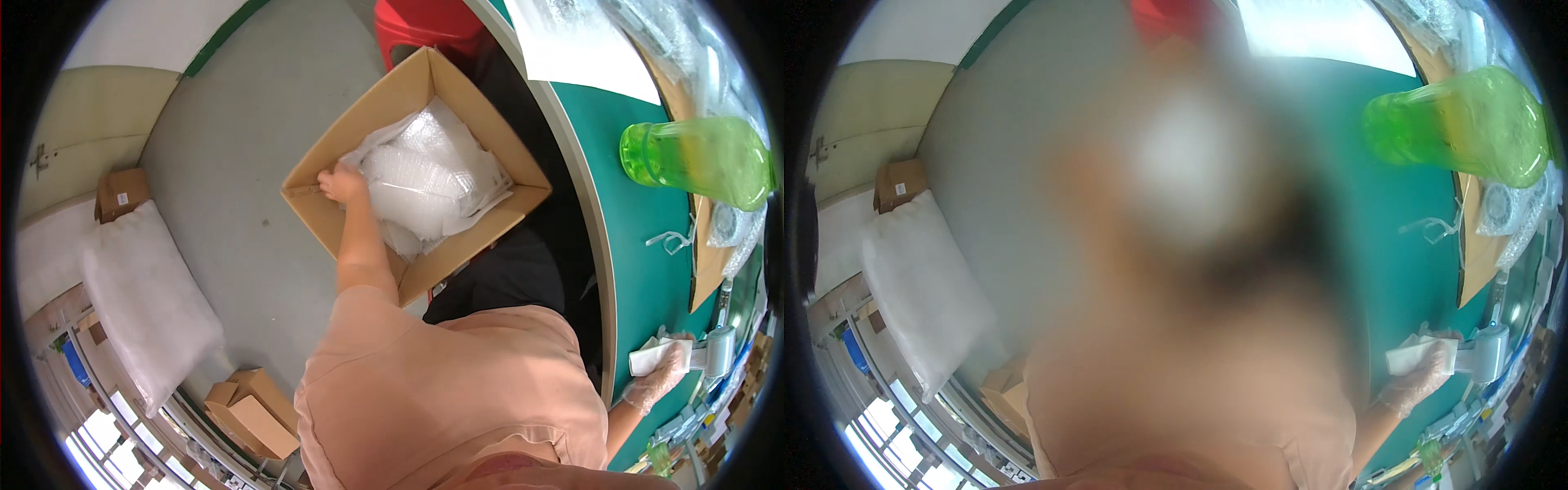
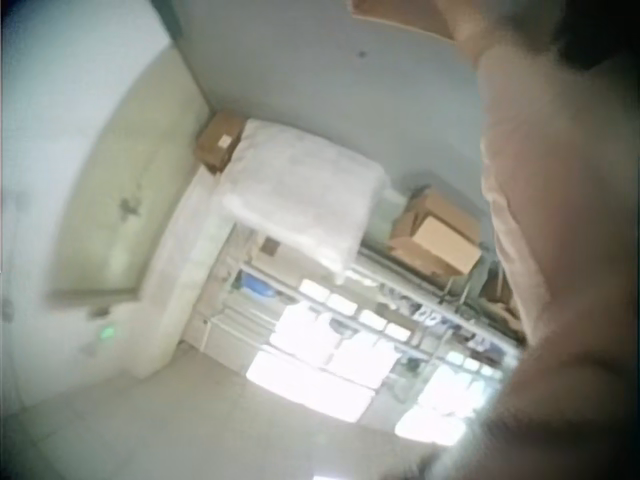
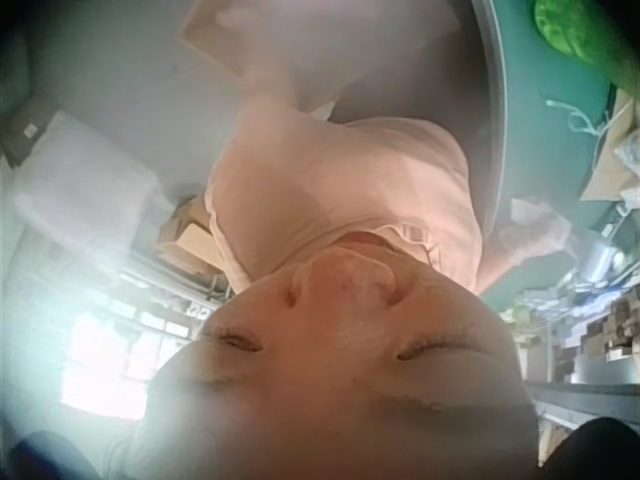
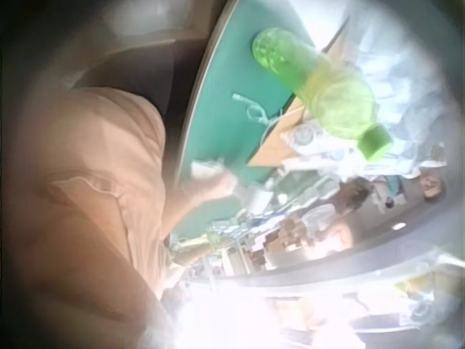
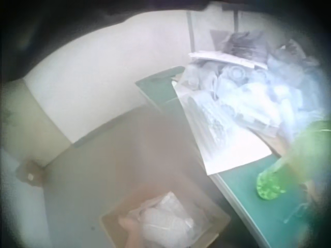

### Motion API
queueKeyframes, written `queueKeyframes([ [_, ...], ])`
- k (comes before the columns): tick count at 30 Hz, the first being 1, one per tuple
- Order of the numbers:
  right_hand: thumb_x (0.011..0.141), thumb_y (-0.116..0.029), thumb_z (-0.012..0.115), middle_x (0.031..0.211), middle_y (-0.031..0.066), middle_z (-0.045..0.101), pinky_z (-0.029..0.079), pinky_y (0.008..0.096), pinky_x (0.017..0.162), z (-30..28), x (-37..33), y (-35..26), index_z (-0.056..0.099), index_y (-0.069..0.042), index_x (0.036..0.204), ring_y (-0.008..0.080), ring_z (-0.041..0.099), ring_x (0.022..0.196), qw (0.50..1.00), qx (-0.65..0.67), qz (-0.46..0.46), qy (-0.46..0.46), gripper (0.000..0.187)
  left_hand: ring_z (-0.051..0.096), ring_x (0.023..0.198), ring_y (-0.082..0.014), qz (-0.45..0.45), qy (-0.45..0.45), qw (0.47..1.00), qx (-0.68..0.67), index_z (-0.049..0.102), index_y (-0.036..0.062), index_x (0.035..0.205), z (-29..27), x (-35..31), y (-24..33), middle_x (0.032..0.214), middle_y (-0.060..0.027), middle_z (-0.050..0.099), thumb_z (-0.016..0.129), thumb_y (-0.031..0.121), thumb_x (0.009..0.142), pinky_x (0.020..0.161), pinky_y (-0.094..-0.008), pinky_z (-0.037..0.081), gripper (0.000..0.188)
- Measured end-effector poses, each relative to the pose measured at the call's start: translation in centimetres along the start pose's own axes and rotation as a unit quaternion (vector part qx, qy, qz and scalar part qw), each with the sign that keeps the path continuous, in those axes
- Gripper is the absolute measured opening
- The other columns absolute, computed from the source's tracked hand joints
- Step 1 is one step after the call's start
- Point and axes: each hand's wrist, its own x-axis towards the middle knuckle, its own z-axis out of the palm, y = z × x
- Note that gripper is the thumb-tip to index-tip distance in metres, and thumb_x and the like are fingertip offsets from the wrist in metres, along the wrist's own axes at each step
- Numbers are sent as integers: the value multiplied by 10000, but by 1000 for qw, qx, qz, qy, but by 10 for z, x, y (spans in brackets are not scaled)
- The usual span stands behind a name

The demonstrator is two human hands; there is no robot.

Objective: The person wipes small white electronic devices with a white cloth on a green table. They handle the devices one by one, wiping them thoroughly before placing them back on the table. The person also handles a green bottle and bubble wrap during the process.

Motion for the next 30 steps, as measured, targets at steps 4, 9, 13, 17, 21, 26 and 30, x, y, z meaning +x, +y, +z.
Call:
queueKeyframes([
  [4,941,-176,711,1199,96,625,574,375,896,3,5,-2,491,0,1405,223,632,1061,1000,-9,-9,-7,543,576,1134,-438,387,-100,917,3,631,-5,1194,-5,-24,17,1169,-228,618,556,110,940,901,-495,493,288],
  [9,936,-197,723,1180,103,626,608,385,820,-7,11,8,480,-17,1417,240,651,1006,999,3,-25,-20,568,638,1053,-429,430,-417,798,-61,601,8,1159,-8,-90,92,1202,-270,605,465,77,959,899,-522,517,251],
  [13,930,-189,730,1159,113,628,625,383,758,-9,13,4,475,-21,1419,247,663,963,999,-2,-17,-29,576,600,1165,-409,364,-354,859,-61,578,9,1301,41,-78,111,1279,-224,595,480,168,981,976,-493,496,370],
  [17,930,-180,731,1109,108,626,629,374,726,-12,5,8,478,-26,1409,244,665,939,999,-16,-33,-7,563,575,1265,-331,508,-320,762,243,728,60,1188,55,-6,133,1450,-136,579,511,238,995,1085,-577,368,341],
  [21,926,-169,733,1063,90,617,629,367,761,2,18,1,498,-25,1360,227,644,949,999,4,-35,-28,514,662,1126,-353,417,-313,788,327,719,60,1212,116,33,74,1281,-168,684,539,214,983,1088,-544,389,330],
  [26,931,-178,720,1067,89,617,617,359,780,-9,0,10,499,-16,1358,229,648,957,999,-6,-37,18,507,687,1054,-347,324,-338,880,-77,601,-17,1253,18,-7,116,1143,-169,709,587,78,909,971,-447,499,357],
  [30,928,-184,721,1076,94,622,612,357,785,-11,8,9,497,-16,1378,236,654,956,999,6,-37,-15,530,673,1082,-320,-140,-473,656,-571,552,-35,1272,17,-54,103,1158,-150,694,591,59,896,968,-427,532,389],
])
